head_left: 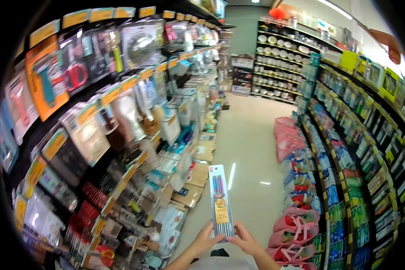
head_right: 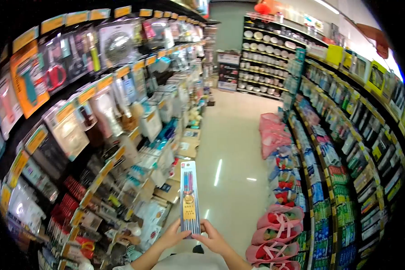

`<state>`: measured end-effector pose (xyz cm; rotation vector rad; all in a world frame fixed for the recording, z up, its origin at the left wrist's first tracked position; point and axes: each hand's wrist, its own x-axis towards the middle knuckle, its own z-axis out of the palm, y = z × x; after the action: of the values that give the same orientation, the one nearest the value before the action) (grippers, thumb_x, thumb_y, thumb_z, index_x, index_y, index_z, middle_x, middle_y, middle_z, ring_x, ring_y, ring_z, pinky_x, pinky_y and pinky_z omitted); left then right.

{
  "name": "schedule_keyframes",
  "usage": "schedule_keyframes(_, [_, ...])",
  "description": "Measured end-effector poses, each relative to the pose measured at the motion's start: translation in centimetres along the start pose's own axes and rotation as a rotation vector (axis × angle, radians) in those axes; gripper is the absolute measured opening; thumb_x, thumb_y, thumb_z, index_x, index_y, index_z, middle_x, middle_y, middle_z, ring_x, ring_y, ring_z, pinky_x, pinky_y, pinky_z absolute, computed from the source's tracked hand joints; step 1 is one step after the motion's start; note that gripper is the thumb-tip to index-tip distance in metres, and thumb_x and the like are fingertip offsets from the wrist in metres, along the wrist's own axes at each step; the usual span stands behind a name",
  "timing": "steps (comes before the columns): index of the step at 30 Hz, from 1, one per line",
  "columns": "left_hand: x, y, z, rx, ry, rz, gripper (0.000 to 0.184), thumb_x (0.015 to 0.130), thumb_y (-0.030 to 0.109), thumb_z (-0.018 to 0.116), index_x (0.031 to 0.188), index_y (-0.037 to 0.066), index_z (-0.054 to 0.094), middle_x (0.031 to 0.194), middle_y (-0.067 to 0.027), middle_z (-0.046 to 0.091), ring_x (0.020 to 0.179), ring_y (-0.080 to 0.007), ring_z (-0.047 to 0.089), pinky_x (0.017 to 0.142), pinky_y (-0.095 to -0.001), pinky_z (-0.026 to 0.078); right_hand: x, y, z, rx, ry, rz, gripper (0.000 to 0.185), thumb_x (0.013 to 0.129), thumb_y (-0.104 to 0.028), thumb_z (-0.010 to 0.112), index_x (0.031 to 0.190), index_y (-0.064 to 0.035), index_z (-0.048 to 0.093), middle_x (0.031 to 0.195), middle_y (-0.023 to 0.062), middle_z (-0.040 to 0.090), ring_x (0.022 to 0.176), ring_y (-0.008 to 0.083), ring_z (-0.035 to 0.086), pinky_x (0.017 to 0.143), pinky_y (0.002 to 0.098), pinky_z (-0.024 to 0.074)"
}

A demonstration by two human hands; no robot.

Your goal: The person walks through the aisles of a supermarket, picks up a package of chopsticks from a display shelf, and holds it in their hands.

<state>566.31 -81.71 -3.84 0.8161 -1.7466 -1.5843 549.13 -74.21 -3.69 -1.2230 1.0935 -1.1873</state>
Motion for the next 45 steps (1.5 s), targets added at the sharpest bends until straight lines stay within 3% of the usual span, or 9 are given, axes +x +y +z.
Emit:
schedule_keyframes(4, [4.9, -0.5, 2.5, 0.159, -0.171, 0.236, 0.048, 0.085, 0.019, 0.064, 0.125, 0.000, 0.046, 0.116, -0.0129, 0.054, 0.110, -0.0225, 0.052, 0.096, -0.0344, 0.040, -0.9, 0.0, -3.1, 0.084, 0.118, -0.090, 0.048, 0.088, -0.004, 0.061, 0.129, 0.0009, 0.036, 0.112, 0.0104, 0.058, 0.104, 0.0161, 0.057, 0.088, 0.0303, 0.0451])
schedule_keyframes(6, [6.7, -1.8, 2.9, -0.027, -0.444, -0.078, 0.046, 0.088, 0.019, 0.061, 0.126, -0.001, 0.045, 0.115, -0.0127, 0.054, 0.107, -0.0212, 0.053, 0.094, -0.0335, 0.042, -0.5, 0.2, -3.6, 0.187, 0.279, 0.098, 0.043, 0.087, -0.011, 0.061, 0.125, -0.0008, 0.043, 0.106, 0.0138, 0.060, 0.094, 0.0218, 0.061, 0.080, 0.0326, 0.0494])
schedule_keyframes(11, [11.5, -8.3, 1.2, -0.058, -0.665, -0.180, 0.038, 0.094, 0.020, 0.053, 0.126, -0.001, 0.048, 0.120, -0.0095, 0.054, 0.110, -0.0148, 0.050, 0.094, -0.0311, 0.042, 2.4, 2.6, -5.5, 0.232, 0.361, 0.186, 0.042, 0.089, -0.007, 0.058, 0.126, -0.0010, 0.040, 0.107, 0.0110, 0.060, 0.095, 0.0187, 0.061, 0.080, 0.0304, 0.0502])
schedule_keyframes(22, [33.2, 2.7, -5.3, -0.027, -0.621, -0.041, 0.027, 0.092, 0.022, 0.057, 0.109, 0.001, 0.054, 0.089, -0.0031, 0.059, 0.077, -0.0102, 0.054, 0.072, -0.0284, 0.046, 21.6, -3.5, -13.0, 0.014, 0.385, -0.098, 0.046, 0.090, -0.008, 0.059, 0.129, 0.0010, 0.037, 0.112, 0.0112, 0.058, 0.104, 0.0159, 0.058, 0.087, 0.0306, 0.0462])
schedule_keyframes(24, [37.0, 3.7, -6.8, 0.083, -0.578, 0.283, 0.025, 0.093, 0.021, 0.056, 0.108, 0.001, 0.054, 0.086, -0.0023, 0.059, 0.075, -0.0106, 0.053, 0.071, -0.0281, 0.046, 25.1, -3.8, -14.2, 0.000, 0.358, -0.191, 0.046, 0.090, -0.009, 0.059, 0.130, 0.0005, 0.037, 0.111, 0.0116, 0.058, 0.103, 0.0156, 0.058, 0.087, 0.0306, 0.0462])
schedule_keyframes(28, [41.4, -1.5, -7.7, -0.146, -0.581, -0.177, 0.028, 0.091, 0.022, 0.058, 0.108, 0.000, 0.055, 0.091, -0.0061, 0.060, 0.079, -0.0139, 0.056, 0.076, -0.0311, 0.047, 30.7, -2.4, -15.9, -0.221, 0.429, -0.247, 0.045, 0.090, -0.012, 0.060, 0.128, 0.0014, 0.040, 0.108, 0.0105, 0.060, 0.095, 0.0148, 0.061, 0.085, 0.0306, 0.0474])
schedule_keyframes(30, [42.6, -3.6, -8.2, -0.121, -0.577, -0.142, 0.028, 0.090, 0.022, 0.059, 0.109, 0.001, 0.055, 0.092, -0.0072, 0.060, 0.082, -0.0150, 0.056, 0.078, -0.0310, 0.046, 31.6, -0.7, -17.0, 0.194, 0.329, 0.070, 0.043, 0.091, -0.013, 0.059, 0.127, 0.0012, 0.041, 0.107, 0.0099, 0.060, 0.096, 0.0152, 0.061, 0.084, 0.0304, 0.0479])
schedule_keyframes(37, [50.0, -1.5, -9.8, 0.266, -0.517, 0.182, 0.034, 0.089, 0.020, 0.061, 0.117, 0.001, 0.054, 0.108, -0.0092, 0.060, 0.101, -0.0177, 0.055, 0.089, -0.0322, 0.044, 38.0, 0.2, -24.1, 0.033, 0.156, 0.185, 0.028, 0.092, -0.018, 0.058, 0.113, -0.0002, 0.055, 0.096, 0.0068, 0.064, 0.088, 0.0141, 0.062, 0.081, 0.0287, 0.0480])
schedule_keyframes(45, [63.1, -0.2, -6.7, 0.122, -0.469, 0.033, 0.025, 0.087, 0.020, 0.061, 0.104, 0.003, 0.056, 0.095, -0.0105, 0.060, 0.089, -0.0232, 0.058, 0.081, -0.0336, 0.045, 48.0, -2.2, -36.7, 0.066, -0.053, -0.041, 0.022, 0.094, -0.017, 0.054, 0.108, -0.0008, 0.059, 0.093, 0.0061, 0.065, 0.089, 0.0137, 0.061, 0.085, 0.0295, 0.0460])
